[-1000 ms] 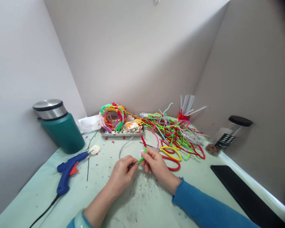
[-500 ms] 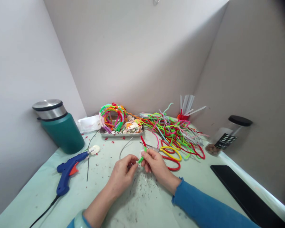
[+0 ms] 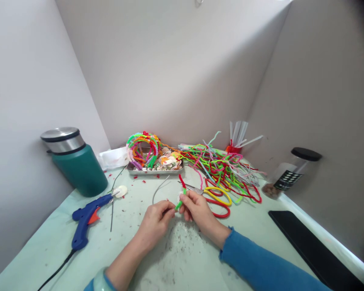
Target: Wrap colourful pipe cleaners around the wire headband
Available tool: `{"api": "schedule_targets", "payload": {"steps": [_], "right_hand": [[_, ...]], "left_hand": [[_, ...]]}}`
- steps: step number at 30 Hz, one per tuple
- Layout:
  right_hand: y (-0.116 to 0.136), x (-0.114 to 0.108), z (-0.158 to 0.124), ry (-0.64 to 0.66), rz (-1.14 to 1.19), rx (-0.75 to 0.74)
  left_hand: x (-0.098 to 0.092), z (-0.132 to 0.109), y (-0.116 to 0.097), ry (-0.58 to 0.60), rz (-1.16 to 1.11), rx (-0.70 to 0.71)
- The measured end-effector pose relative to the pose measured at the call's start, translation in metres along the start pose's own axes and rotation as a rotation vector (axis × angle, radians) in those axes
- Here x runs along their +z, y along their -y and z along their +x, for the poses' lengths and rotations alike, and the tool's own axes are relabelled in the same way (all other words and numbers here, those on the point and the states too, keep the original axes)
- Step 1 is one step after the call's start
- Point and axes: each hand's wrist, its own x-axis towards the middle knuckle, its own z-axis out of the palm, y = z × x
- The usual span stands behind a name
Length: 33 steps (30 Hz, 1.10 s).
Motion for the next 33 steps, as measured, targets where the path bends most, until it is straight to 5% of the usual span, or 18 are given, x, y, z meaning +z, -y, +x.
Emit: {"api": "schedule_targets", "payload": {"steps": [18, 33], "right_hand": [[0.000, 0.003, -0.007, 0.046, -0.130, -0.142], [-0.001, 0.008, -0.008, 0.052, -0.158, -0.158]], "left_hand": [[0.006, 0.001, 0.007, -0.105, -0.277, -0.058], [0.007, -0.001, 0.003, -0.069, -0.207, -0.027]]}}
